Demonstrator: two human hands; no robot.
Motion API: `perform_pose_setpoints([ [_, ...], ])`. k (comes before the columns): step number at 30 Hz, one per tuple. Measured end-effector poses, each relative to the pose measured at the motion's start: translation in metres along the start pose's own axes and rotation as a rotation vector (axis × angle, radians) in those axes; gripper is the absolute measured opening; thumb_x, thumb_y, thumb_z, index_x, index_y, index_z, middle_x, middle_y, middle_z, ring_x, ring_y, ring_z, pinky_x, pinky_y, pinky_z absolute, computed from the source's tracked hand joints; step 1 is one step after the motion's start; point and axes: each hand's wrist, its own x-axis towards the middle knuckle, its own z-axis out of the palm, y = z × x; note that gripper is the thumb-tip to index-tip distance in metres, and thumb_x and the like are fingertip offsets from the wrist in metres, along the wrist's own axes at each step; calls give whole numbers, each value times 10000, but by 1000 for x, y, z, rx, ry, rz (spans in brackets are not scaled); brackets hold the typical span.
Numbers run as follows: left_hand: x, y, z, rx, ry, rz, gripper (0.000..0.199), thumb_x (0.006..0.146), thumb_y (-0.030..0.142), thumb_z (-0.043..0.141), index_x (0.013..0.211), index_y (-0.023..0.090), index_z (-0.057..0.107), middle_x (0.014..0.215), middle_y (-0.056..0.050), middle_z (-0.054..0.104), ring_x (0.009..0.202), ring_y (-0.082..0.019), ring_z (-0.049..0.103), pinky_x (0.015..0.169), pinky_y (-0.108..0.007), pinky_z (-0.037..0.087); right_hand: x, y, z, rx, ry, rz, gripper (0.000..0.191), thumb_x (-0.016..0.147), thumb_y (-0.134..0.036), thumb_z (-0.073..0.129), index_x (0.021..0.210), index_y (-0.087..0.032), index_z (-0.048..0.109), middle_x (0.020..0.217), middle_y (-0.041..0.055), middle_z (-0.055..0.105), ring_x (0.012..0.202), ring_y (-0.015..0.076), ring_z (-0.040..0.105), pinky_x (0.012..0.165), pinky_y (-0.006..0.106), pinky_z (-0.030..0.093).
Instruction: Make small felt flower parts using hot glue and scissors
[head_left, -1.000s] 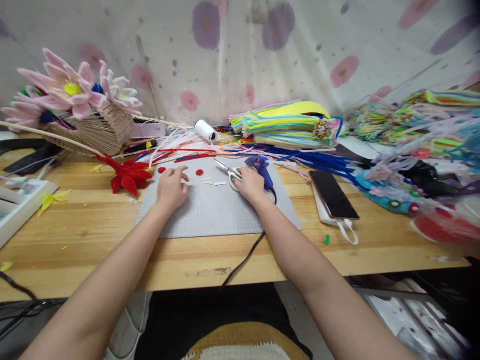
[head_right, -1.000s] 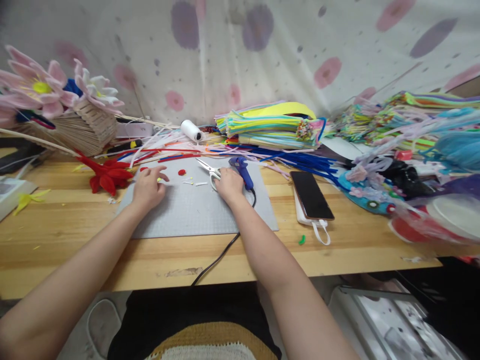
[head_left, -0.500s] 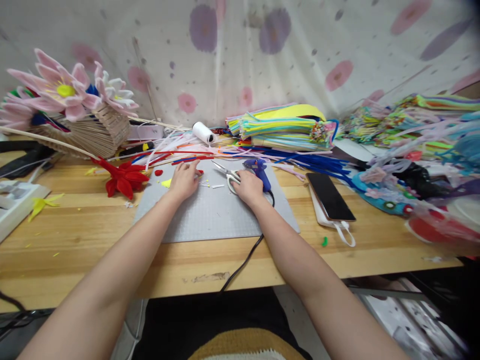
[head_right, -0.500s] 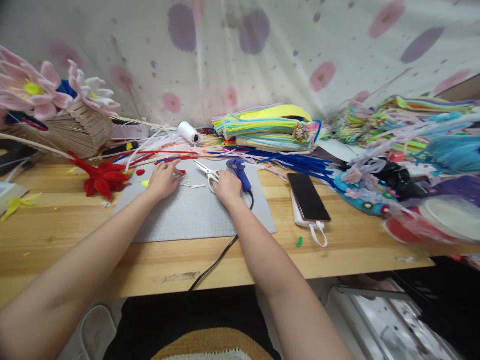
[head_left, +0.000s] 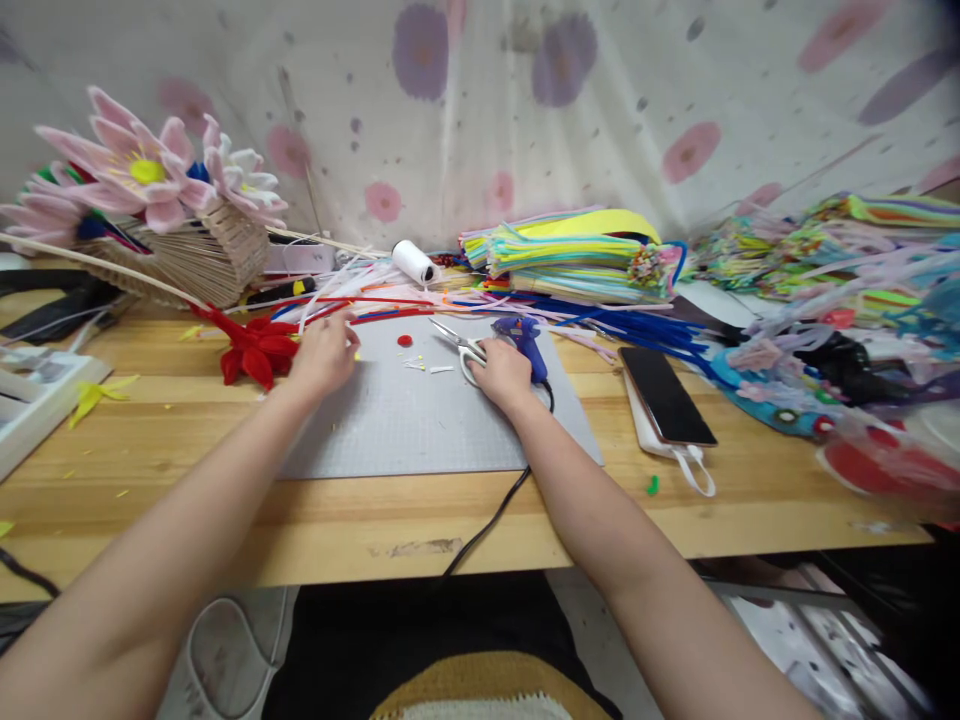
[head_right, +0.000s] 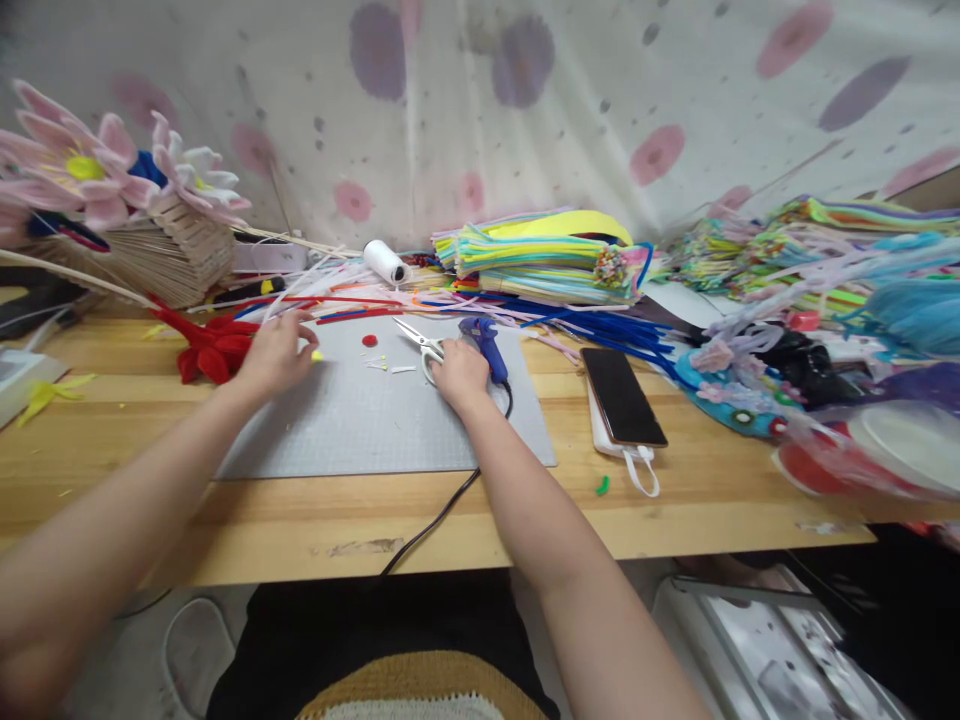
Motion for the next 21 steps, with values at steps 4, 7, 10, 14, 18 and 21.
perform_pose_setpoints([
  [4,-12,-22,-33,74,-11,-42,463,761,241,504,1215,174,441,805,-48,658,997,-248,562,985,-415,329,0,-2,0,-3,-16,3,290,817,-354,503,1043,-193,586,1066,84,632,1003,224,568,799,306,435],
  [7,-16,-20,-36,137,-87,-96,447,768,292,504,1200,182,483,750,-48,653,925,-263,585,926,-420,377,-1,-2,0,-9,-4,2,286,817,-348,501,1040,-192,588,1059,81,634,1001,225,570,793,306,437],
  [10,-17,-5,-22,121,-106,5,643,720,226,528,1338,170,359,960,-68,672,1023,-279,538,917,-414,384,-2,-2,1,-15,7,5,288,817,-350,501,1041,-192,592,1050,81,637,987,225,577,781,304,440],
  [14,-17,22,6,36,-126,172,721,719,119,459,1407,149,247,1130,-57,641,1132,-239,474,1035,-395,286,-2,-1,2,-24,21,1,294,820,-355,499,1048,-193,589,1057,80,635,985,227,579,786,306,441],
  [18,-14,35,21,19,-196,267,766,684,50,412,1419,138,217,1237,-46,590,1237,-212,395,1094,-401,204,-2,-1,2,-37,17,-2,295,821,-359,504,1051,-195,586,1058,79,634,987,228,577,786,303,442],
  [21,-11,32,17,57,-150,226,655,691,76,408,1342,142,386,1140,-73,638,1219,-224,434,1066,-409,264,-3,-1,2,-43,16,-4,291,822,-355,501,1048,-192,586,1046,79,636,985,230,578,787,307,443],
])
